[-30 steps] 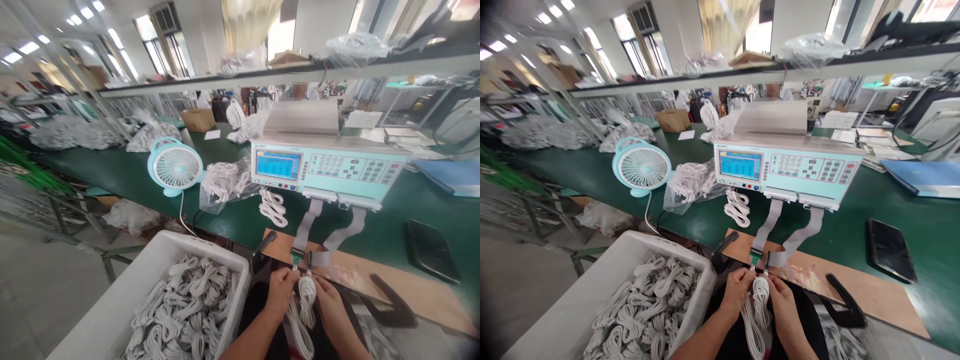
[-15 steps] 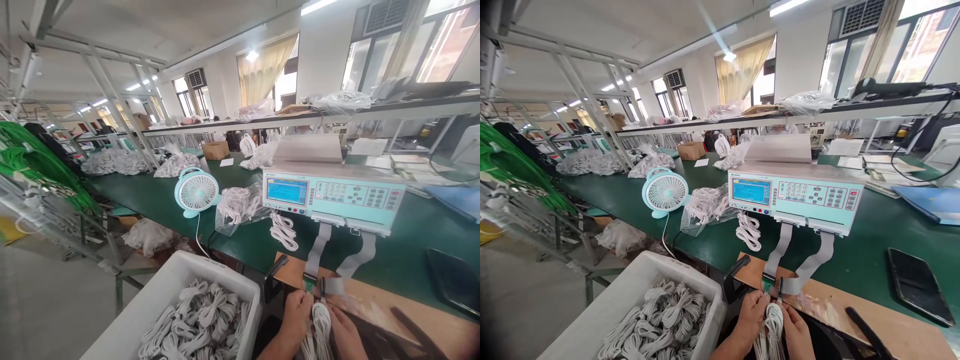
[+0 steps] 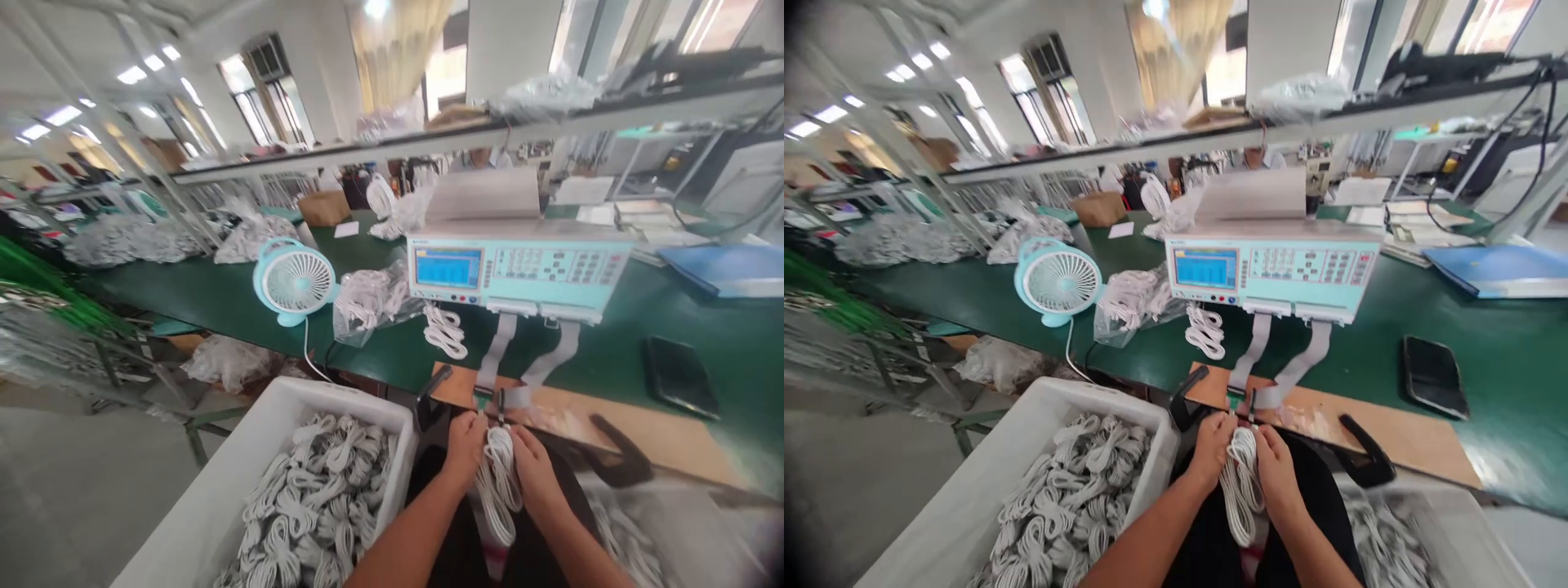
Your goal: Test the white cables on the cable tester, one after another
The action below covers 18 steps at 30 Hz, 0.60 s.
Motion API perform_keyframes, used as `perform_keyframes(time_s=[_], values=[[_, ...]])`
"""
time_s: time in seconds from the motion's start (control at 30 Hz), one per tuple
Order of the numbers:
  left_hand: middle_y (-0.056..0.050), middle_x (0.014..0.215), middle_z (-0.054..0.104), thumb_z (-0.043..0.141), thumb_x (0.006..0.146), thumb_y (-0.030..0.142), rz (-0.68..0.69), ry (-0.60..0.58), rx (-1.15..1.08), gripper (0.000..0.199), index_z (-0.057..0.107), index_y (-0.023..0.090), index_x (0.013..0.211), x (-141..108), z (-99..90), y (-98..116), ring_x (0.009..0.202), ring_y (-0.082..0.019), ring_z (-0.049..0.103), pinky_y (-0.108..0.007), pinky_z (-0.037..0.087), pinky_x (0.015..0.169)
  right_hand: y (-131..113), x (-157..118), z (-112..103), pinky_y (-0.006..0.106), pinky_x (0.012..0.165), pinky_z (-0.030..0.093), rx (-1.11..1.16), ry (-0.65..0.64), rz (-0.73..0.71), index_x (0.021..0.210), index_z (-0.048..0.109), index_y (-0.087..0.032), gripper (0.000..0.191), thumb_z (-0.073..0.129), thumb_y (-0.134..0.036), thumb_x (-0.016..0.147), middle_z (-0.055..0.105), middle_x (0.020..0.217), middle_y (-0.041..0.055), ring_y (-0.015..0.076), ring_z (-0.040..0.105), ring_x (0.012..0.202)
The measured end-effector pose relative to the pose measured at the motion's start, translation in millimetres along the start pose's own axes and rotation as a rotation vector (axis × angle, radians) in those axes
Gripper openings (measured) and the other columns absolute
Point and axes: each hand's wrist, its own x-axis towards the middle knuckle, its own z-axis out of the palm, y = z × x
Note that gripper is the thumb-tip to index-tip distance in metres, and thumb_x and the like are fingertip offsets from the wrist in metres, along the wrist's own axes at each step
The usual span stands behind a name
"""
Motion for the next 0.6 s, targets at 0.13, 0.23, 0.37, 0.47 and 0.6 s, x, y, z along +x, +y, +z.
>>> perform_keyframes(time_s=[0.13,0.23,0.37,0.47,0.6], values=[[0.002,0.06,0.055,0.053,0.075,0.062,-0.221,-0.043,-0.089,0.045,0.057,0.017,0.077,-20,-0.8,-5,0.036,-0.007,0.038,-0.022,0.028,0.037,-18,-11,-59,0.024,0.046,0.038,-0.246,-0.023,0.058,0.067,0.057,-0.021,0.032,0.065,-0.051,0.069,0.053,0.054,-0.0025,0.0144,0.047,0.049],[-0.001,0.067,0.061,0.051,0.076,0.061,-0.323,-0.002,-0.207,0.046,0.056,0.016,0.077,-29,-5.3,-9,0.032,-0.006,0.041,-0.021,0.031,0.035,-31,-16,-132,0.03,0.053,0.042,-0.888,-0.091,-0.05,0.065,0.06,-0.022,0.03,0.056,-0.049,0.075,0.057,0.059,0.0022,0.0204,0.054,0.057],[0.001,0.063,0.058,0.057,0.074,0.057,-0.392,0.041,-0.264,0.042,0.056,0.015,0.076,-31,-2.7,-19,0.033,-0.006,0.044,-0.021,0.033,0.036,-32,-30,-163,0.035,0.053,0.045,-1.365,0.052,-0.37,0.081,0.065,-0.023,0.028,0.05,-0.047,0.08,0.062,0.081,0.0086,0.0238,0.058,0.06],[0.002,0.064,0.056,0.061,0.071,0.055,-0.395,0.044,-0.259,0.041,0.057,0.015,0.074,-30,6.5,-23,0.038,-0.007,0.048,-0.021,0.034,0.039,-21,-47,-116,0.028,0.066,0.05,-1.23,-0.308,-0.539,0.093,0.062,-0.025,0.021,0.044,-0.034,0.092,0.062,0.089,0.006,0.0193,0.062,0.075],[0.001,0.067,0.057,0.071,0.064,0.051,-0.41,-0.004,-0.322,0.039,0.061,0.014,0.072,-37,10.1,-18,0.047,-0.008,0.051,-0.02,0.034,0.045,-10,-52,-57,0.027,0.067,0.05,-1.214,-0.44,-0.751,0.091,0.062,-0.021,0.025,0.037,-0.025,0.096,0.06,0.084,0.0065,0.0177,0.06,0.075]])
